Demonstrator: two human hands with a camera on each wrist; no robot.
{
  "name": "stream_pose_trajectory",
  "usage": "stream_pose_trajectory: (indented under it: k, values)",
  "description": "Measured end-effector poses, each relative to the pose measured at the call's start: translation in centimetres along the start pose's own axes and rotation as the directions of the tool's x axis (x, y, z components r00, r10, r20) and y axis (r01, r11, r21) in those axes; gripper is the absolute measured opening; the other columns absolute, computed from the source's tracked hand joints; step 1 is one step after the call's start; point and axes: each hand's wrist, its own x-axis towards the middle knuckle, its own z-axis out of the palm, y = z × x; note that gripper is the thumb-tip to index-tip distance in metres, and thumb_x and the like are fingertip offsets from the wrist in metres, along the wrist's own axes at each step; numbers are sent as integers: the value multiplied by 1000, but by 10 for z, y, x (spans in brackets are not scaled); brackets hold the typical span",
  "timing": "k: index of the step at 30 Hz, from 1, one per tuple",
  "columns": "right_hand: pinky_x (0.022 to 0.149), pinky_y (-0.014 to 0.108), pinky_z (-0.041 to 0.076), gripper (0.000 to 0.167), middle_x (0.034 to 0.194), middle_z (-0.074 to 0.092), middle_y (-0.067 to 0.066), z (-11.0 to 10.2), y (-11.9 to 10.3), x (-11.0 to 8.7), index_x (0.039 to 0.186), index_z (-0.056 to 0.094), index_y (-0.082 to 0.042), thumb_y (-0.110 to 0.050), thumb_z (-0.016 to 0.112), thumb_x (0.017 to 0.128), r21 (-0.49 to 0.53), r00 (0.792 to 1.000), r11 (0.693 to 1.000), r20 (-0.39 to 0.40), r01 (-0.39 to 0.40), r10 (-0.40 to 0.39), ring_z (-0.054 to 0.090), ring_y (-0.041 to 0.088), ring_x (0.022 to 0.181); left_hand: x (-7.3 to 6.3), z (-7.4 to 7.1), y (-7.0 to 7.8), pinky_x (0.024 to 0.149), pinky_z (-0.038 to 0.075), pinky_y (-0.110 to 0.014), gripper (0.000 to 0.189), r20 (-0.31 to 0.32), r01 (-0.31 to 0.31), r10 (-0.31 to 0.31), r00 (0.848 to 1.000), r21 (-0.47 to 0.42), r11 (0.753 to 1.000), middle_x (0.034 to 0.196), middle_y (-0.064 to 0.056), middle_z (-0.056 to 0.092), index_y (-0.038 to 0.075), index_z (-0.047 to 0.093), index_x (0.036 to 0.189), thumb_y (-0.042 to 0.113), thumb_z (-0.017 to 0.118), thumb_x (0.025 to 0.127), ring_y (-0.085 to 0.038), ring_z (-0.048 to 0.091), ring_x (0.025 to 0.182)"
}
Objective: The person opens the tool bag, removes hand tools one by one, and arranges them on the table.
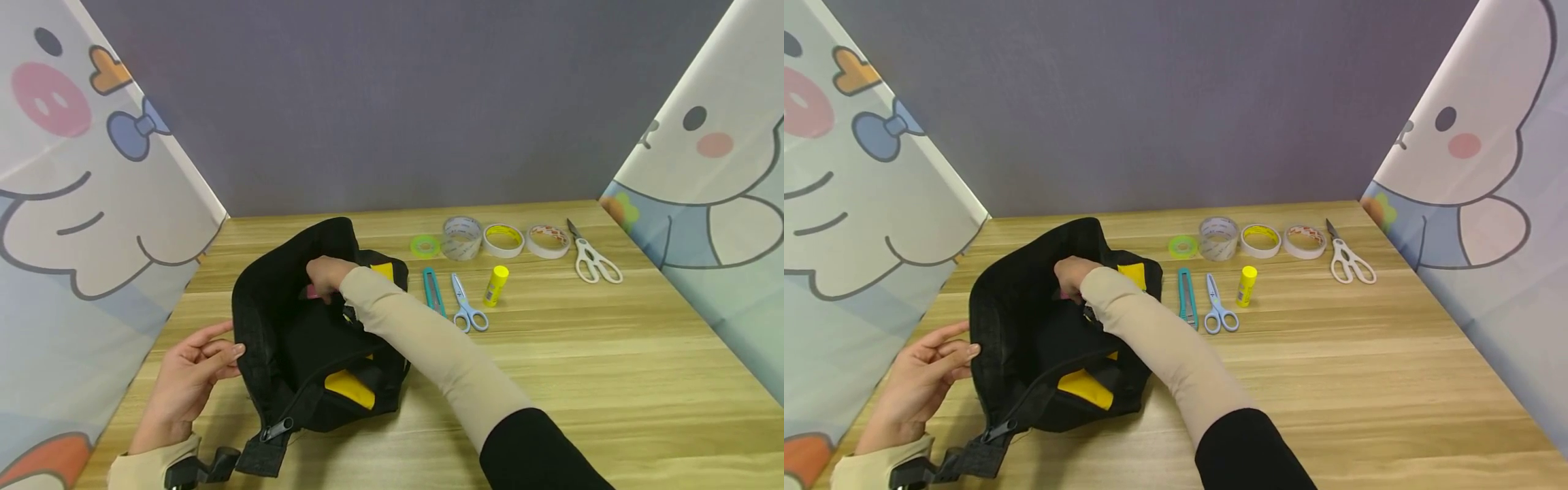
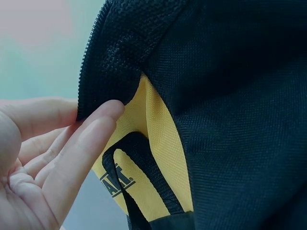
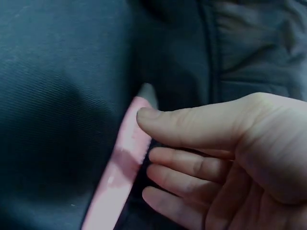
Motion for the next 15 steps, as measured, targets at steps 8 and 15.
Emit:
stream_pose_trajectory:
  k: [8,15]
  values:
    - [59,23,43,18,112,65,9,13,-5,8,102,69,-5,3,74,87,-90,997,994,-38,-63,60,50,16,83,0,-2,0,64,62,-26,48,7,-16,16,1000,3,1000,92,-6,75,10,69,125,-21,48,95,-14,70,74]
    - [60,23,43,12,107,63,8,22,-3,8,98,67,-6,2,68,90,-111,998,994,-61,2,-9,51,16,81,0,-2,0,62,62,-27,47,-13,-24,24,1000,5,1000,91,-7,75,9,70,124,-21,49,95,-14,70,72]
